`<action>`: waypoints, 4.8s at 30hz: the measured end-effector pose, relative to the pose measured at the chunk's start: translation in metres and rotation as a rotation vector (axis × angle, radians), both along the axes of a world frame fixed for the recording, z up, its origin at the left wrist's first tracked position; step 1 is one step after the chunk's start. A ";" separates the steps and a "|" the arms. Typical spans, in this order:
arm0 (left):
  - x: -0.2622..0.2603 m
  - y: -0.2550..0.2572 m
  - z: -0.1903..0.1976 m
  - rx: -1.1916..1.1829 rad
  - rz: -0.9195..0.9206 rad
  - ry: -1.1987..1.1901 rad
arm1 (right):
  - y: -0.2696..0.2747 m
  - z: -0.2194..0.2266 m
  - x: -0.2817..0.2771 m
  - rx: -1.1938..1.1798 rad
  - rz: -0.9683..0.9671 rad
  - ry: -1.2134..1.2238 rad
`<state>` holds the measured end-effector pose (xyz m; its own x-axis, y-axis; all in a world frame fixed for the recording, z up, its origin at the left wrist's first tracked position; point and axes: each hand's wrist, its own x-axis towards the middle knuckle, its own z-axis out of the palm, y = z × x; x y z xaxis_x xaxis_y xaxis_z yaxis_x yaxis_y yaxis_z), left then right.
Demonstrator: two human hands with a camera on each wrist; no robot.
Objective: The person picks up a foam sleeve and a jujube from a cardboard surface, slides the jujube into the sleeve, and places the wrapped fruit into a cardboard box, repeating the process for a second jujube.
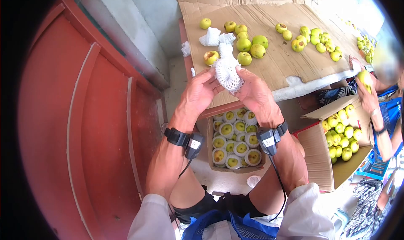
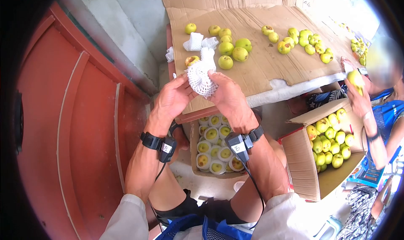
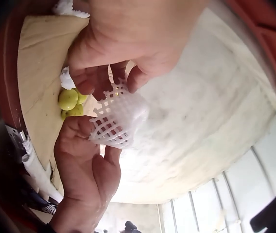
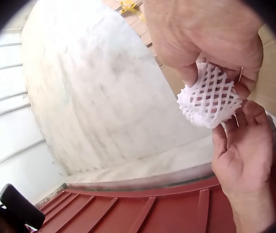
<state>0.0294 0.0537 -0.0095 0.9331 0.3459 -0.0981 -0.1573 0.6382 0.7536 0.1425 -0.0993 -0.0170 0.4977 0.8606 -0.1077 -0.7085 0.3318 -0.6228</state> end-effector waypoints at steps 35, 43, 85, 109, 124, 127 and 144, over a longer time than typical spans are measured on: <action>0.010 -0.013 -0.007 0.950 0.408 0.202 | -0.013 0.028 -0.007 -0.327 -0.346 -0.736; 0.007 -0.026 0.009 1.190 0.571 0.118 | -0.008 0.017 -0.007 -0.308 -0.402 -0.966; 0.003 -0.029 0.007 1.074 0.438 0.065 | -0.019 0.025 -0.003 -0.182 -0.218 -0.703; -0.001 -0.027 0.001 1.380 0.426 0.110 | -0.013 0.011 0.003 -0.209 -0.058 -0.496; -0.021 -0.001 0.005 -0.001 -0.218 0.107 | -0.020 0.005 0.016 -0.069 0.162 -0.231; -0.019 -0.003 -0.003 -0.018 -0.187 0.083 | -0.015 0.001 0.018 -0.081 0.133 -0.243; -0.026 0.010 0.017 -0.184 0.128 -0.076 | 0.051 -0.060 0.069 -0.960 -0.795 -1.401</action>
<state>0.0032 0.0637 0.0079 0.8898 0.4448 -0.1017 -0.2976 0.7348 0.6095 0.2110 -0.0480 -0.0771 0.8425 0.3155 0.4366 0.5387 -0.4848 -0.6890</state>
